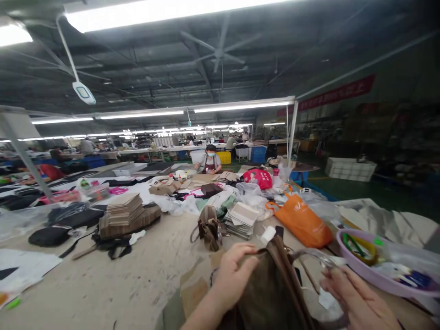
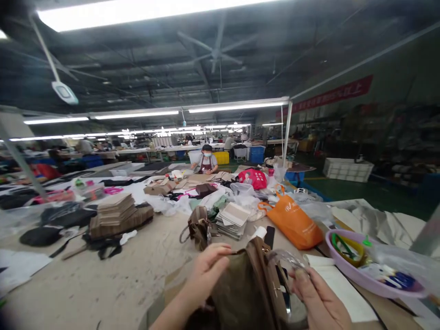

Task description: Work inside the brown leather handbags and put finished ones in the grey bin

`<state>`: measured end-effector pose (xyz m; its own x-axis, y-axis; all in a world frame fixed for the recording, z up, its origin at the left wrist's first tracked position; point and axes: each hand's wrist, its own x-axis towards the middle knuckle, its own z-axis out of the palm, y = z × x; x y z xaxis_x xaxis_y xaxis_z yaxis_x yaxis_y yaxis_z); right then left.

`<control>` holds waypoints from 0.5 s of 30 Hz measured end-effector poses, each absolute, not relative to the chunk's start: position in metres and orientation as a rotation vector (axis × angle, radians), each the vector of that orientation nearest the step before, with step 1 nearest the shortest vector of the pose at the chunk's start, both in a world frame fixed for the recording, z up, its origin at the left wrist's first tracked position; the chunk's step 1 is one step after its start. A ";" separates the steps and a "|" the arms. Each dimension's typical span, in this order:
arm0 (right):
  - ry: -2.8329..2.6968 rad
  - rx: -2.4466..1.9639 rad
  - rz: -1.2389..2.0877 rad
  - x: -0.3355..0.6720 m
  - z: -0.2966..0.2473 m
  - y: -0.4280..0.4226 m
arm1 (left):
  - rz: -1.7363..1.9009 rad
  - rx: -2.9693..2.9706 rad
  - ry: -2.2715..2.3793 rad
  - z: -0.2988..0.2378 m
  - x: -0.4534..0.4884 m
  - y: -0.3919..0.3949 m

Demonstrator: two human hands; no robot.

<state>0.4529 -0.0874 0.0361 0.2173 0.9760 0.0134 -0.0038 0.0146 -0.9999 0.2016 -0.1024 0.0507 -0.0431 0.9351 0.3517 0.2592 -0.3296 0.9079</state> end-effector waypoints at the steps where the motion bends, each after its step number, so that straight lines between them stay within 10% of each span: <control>1: -0.941 -1.216 1.104 0.446 0.039 -0.088 | 1.460 1.576 1.450 0.034 0.173 -0.102; 15: -0.623 -0.907 1.280 0.359 0.070 -0.069 | 1.345 0.821 1.201 -0.122 0.047 -0.088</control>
